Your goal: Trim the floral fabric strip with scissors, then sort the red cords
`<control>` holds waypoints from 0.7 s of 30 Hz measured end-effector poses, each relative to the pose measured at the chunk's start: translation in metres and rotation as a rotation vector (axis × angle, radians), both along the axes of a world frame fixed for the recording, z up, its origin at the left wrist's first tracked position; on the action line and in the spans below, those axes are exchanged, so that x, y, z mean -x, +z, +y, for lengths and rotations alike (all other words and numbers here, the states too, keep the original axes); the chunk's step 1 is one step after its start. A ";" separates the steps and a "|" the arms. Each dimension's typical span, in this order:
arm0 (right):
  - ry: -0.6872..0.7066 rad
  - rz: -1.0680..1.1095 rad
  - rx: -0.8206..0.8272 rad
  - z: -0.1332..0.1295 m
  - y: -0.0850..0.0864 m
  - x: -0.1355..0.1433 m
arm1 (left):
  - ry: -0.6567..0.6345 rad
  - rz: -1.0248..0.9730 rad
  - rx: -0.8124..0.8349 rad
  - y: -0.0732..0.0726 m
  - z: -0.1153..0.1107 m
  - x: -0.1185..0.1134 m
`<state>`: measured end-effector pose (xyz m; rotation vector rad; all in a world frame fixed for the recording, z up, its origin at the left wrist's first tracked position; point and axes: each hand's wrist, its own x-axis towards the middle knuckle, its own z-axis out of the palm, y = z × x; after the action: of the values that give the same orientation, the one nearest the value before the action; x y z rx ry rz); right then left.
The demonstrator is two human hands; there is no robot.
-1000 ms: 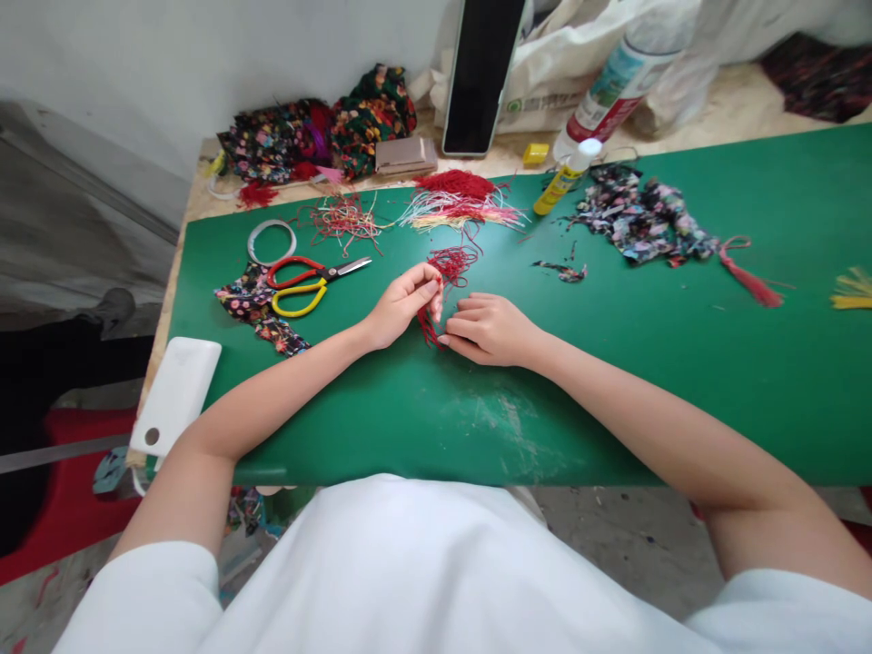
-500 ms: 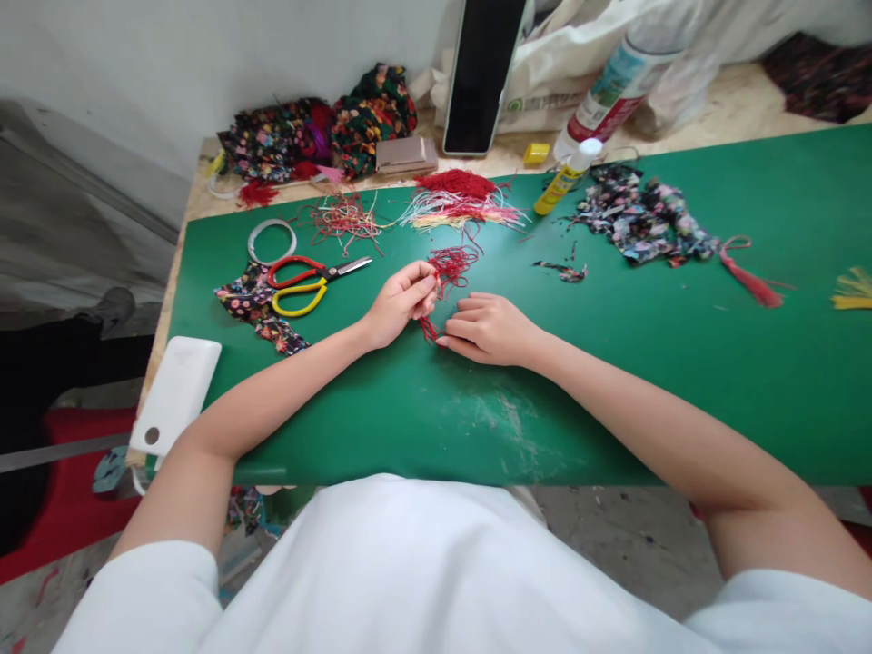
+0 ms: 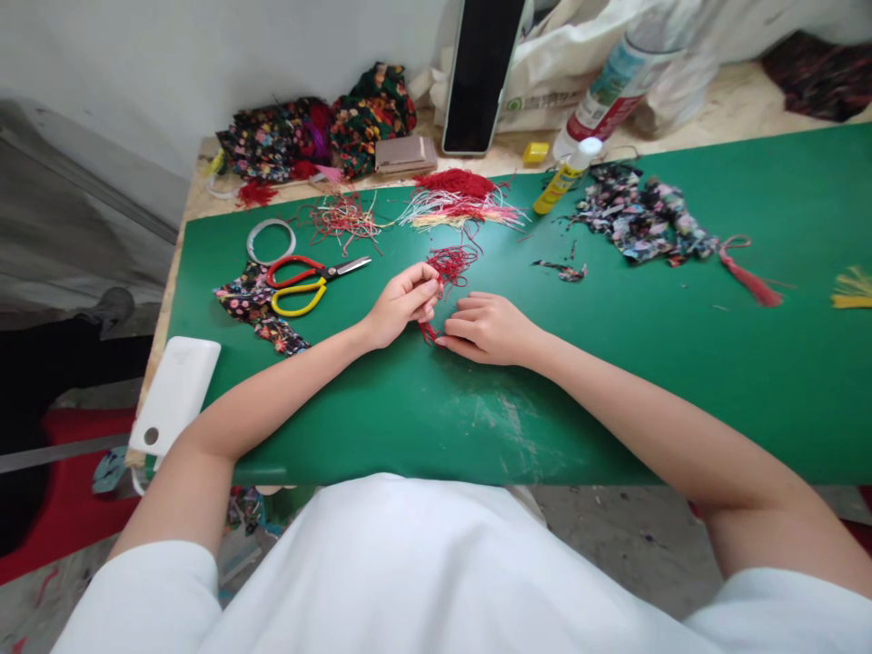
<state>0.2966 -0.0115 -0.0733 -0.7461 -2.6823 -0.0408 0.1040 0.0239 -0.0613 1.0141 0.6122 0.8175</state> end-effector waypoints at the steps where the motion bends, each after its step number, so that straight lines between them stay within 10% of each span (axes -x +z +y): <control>1: 0.000 0.002 -0.004 0.000 0.000 0.000 | -0.006 0.014 -0.003 0.000 0.000 0.000; 15: -0.021 -0.005 -0.007 -0.001 -0.001 -0.001 | -0.032 0.047 -0.080 -0.004 0.002 0.000; 21: -0.471 0.171 -0.042 -0.001 -0.003 -0.002 | -0.037 0.049 -0.083 -0.004 0.002 0.000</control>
<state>0.2987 -0.0129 -0.0760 -1.2871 -2.2861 -0.1431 0.1043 0.0262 -0.0655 1.1201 0.6035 0.7931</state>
